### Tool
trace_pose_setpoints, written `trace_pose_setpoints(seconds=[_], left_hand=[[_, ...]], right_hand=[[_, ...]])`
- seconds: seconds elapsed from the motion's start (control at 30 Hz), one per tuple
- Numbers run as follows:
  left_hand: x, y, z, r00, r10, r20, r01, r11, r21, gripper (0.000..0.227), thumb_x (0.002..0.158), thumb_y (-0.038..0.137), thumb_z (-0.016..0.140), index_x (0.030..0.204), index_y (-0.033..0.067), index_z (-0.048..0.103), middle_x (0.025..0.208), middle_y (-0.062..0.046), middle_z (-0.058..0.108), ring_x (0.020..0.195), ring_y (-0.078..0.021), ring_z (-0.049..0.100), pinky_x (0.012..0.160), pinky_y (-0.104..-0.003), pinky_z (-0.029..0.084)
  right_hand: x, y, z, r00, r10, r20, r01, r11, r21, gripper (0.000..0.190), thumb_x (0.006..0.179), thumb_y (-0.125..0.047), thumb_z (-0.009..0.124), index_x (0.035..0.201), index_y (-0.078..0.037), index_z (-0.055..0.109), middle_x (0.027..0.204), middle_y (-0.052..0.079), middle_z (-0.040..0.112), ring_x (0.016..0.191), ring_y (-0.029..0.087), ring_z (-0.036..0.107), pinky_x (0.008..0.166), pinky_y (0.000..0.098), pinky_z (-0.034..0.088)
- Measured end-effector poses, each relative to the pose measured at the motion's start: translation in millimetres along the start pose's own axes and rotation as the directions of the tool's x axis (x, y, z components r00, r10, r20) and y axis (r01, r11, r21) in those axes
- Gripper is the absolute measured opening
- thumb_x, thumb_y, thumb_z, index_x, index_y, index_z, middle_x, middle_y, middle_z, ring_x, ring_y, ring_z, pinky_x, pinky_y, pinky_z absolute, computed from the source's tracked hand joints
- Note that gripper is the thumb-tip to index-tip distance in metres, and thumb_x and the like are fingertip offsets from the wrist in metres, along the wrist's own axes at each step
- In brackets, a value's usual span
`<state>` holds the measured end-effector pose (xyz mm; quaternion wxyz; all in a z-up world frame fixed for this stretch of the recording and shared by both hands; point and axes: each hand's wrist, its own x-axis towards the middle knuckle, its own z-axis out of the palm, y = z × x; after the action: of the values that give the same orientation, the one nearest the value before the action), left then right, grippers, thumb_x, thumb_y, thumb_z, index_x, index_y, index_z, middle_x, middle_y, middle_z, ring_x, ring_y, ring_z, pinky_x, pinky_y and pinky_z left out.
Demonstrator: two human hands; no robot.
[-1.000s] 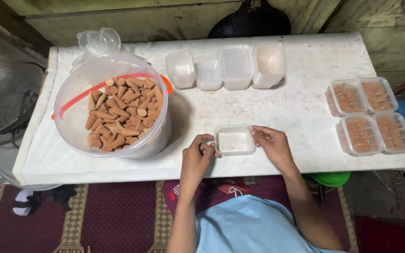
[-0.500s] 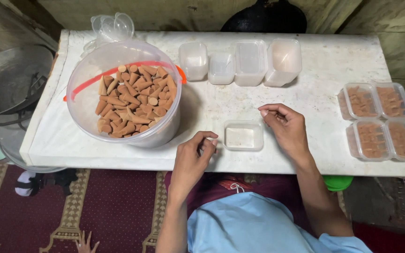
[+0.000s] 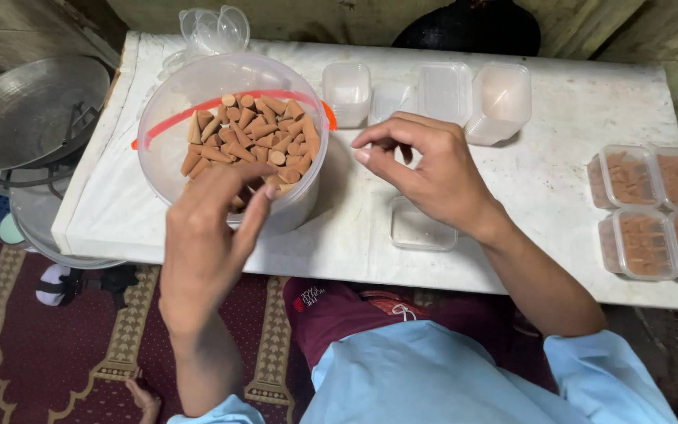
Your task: The person picks up incense cones from a large bucket and places them into smaller clear plastic containers by hand.
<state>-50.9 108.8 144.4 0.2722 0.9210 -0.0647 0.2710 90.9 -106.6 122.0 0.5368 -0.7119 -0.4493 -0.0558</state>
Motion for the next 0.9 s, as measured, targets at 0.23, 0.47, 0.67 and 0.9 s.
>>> trace_pose_setpoints(seconds=[0.23,0.47,0.67,0.9], left_hand=[[30.3,-68.8,-1.6,0.977,-0.083,0.196,0.052,0.986,0.157,0.015,0.093,-0.002,0.068,0.107,0.0007,0.070,0.088,-0.019,0.066,0.084,-0.0405,0.066,0.071,-0.047,0.053],[48.5,-103.9,-1.5,0.882,-0.175,0.437,0.039,0.952,0.303,0.032,0.082,-0.014,0.066,0.114,-0.0088,0.067,0.104,-0.025,0.068,0.089,-0.0394,0.067,0.068,-0.048,0.059],[69.2,-121.3,-4.4,0.816,-0.421,0.397,0.221,0.861,0.457,0.036,0.085,-0.017,0.056,0.118,-0.0060,0.066,0.114,-0.026,0.062,0.085,-0.0473,0.065,0.064,-0.056,0.054],[82.1,-143.3,5.2,0.793,-0.426,0.436,0.041,0.750,0.660,0.011,0.083,-0.017,0.056,0.084,-0.0091,0.063,0.091,-0.026,0.064,0.069,-0.0441,0.065,0.054,-0.051,0.050]], right_hand=[[53.7,25.7,35.9,0.969,-0.145,0.202,0.165,0.982,-0.091,0.009,0.090,0.003,0.067,0.098,0.003,0.071,0.079,0.016,0.067,0.074,0.030,0.065,0.068,0.0387,0.053],[85.0,58.8,61.7,0.915,-0.067,0.399,0.258,0.856,-0.448,0.020,0.090,-0.018,0.077,0.103,-0.002,0.077,0.089,0.009,0.074,0.087,0.028,0.060,0.079,0.0438,0.044],[107.8,87.1,91.1,0.833,-0.058,0.550,0.444,0.663,-0.602,0.008,0.078,-0.002,0.067,0.072,-0.007,0.067,0.070,0.008,0.065,0.073,0.029,0.059,0.073,0.0407,0.042],[124.8,62.3,108.4,0.670,0.248,0.700,0.242,0.818,-0.521,0.008,0.087,-0.012,0.068,0.093,-0.009,0.069,0.085,0.017,0.067,0.073,0.037,0.064,0.058,0.0495,0.048]])
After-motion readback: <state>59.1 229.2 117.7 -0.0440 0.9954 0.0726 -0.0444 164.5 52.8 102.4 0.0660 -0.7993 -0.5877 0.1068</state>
